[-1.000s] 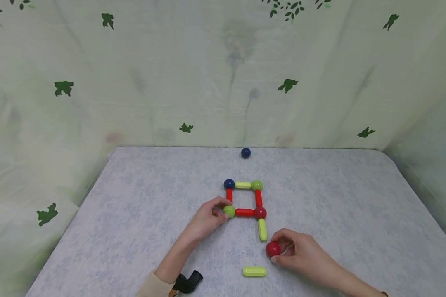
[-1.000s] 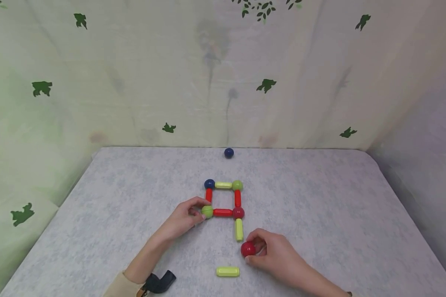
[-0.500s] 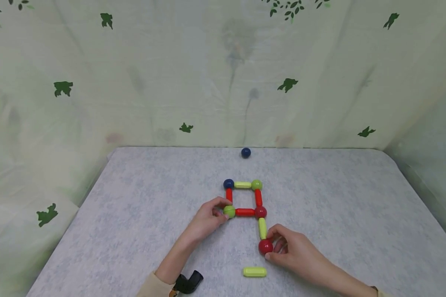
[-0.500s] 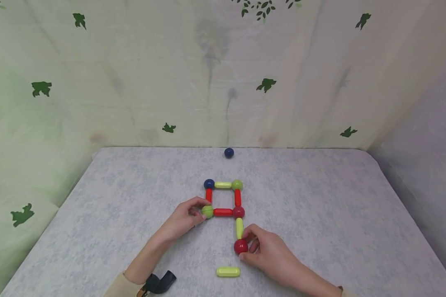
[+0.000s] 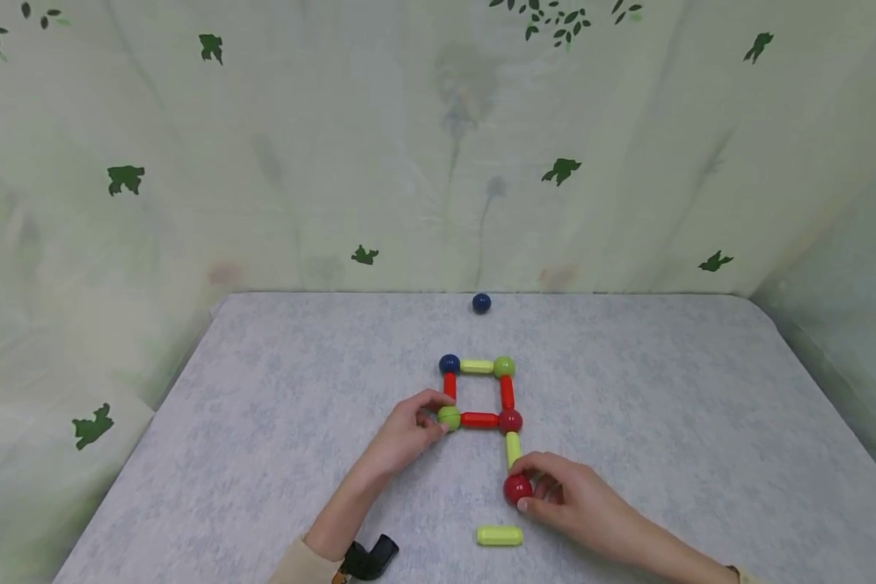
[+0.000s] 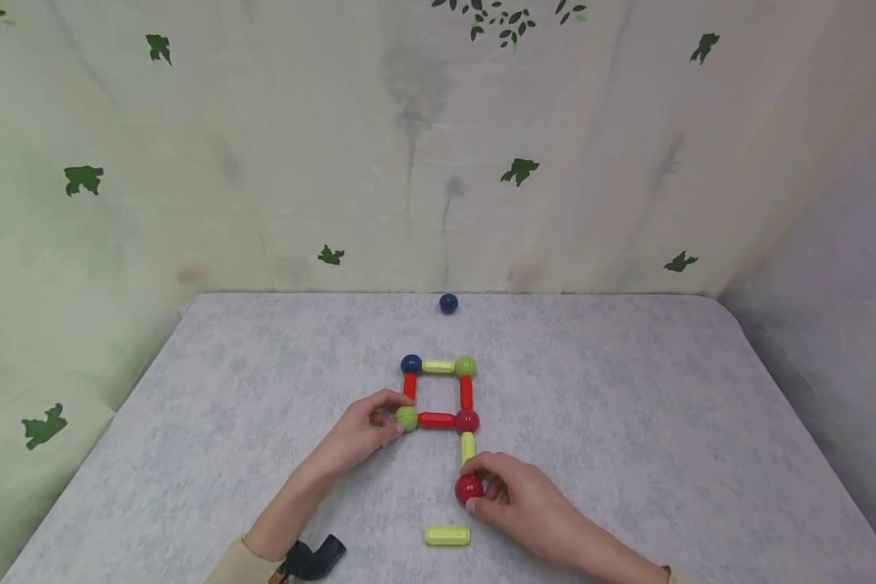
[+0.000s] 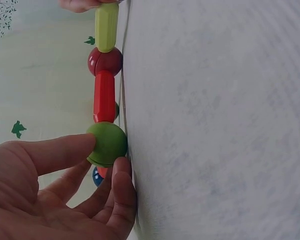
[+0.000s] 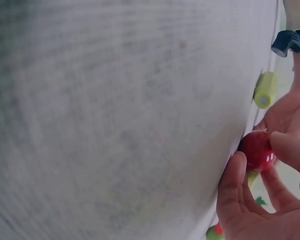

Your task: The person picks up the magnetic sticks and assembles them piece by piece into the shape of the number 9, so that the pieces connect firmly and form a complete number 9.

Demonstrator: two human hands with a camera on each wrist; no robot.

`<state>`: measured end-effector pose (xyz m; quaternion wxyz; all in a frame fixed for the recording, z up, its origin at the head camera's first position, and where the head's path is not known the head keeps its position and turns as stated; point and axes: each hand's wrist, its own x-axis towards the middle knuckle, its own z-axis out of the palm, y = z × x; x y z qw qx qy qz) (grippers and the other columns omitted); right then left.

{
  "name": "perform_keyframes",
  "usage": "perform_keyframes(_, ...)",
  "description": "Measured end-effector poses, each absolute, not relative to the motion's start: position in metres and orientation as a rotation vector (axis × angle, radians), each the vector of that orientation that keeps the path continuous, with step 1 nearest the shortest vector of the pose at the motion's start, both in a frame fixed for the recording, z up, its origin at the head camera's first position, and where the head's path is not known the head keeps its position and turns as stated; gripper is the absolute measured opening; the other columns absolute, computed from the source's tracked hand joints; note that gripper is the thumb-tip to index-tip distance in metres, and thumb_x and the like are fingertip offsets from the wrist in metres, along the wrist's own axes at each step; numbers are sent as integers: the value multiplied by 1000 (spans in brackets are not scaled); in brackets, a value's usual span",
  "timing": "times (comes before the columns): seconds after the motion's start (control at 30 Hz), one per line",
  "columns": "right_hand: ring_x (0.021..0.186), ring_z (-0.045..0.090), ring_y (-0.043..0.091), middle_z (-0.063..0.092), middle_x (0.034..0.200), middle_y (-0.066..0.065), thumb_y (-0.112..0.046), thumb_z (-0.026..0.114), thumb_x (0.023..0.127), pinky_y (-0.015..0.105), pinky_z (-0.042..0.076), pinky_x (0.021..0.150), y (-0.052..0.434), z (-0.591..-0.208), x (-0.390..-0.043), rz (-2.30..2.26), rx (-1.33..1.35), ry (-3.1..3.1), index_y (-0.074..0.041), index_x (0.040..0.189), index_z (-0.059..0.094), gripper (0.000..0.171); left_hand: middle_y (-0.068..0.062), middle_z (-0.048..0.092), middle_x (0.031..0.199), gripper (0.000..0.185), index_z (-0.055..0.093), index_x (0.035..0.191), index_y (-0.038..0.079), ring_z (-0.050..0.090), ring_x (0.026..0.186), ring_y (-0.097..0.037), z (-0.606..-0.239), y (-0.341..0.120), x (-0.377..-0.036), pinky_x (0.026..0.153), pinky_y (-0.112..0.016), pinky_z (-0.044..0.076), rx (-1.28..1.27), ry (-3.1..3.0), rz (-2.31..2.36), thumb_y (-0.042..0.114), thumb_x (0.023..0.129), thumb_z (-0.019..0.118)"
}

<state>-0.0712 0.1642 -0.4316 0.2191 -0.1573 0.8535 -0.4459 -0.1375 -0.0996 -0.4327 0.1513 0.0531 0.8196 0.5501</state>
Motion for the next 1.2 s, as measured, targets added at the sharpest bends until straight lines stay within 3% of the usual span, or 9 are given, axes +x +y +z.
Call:
perform_keyframes(0.37,83,57,17,60,99,-5,-28,73,90,27,50,68,169,-433,-71,-1289,-439,2317,-23,121,62,33,-11,51,118,27,64,118,13,52,87,-21,-408,-88,-117,64,-33,47,218,2552,1472,11,91,68)
perform_keyframes(0.5,84,58,18,61,99,-5,-29,71,91,27,50,69,170,-434,-71,-1295,-428,2298,-24,122,62,33,-4,55,114,22,66,113,15,53,92,-19,-398,-78,-98,68,-33,49,338,2491,1438,15,92,69)
perform_keyframes(0.77,86,57,19,60,101,-4,-27,71,91,26,50,70,170,-434,-71,-1312,-420,2277,-25,122,62,33,11,61,103,17,69,108,24,54,97,-15,-412,-67,-72,83,-35,46,501,2327,1299,21,90,71)
perform_keyframes(1.03,85,57,18,60,101,-4,-27,71,91,26,50,70,171,-435,-71,-1313,-420,2278,-24,122,62,33,13,52,94,29,68,105,22,49,88,-7,-427,-64,-61,78,-27,46,506,2234,1118,19,79,81)
perform_keyframes(1.2,85,58,18,61,102,-5,-27,71,91,27,50,70,171,-435,-72,-1307,-439,2279,-25,122,62,32,13,47,95,23,66,97,23,47,89,-5,-434,-68,-59,81,-28,46,522,2268,1032,13,81,79)
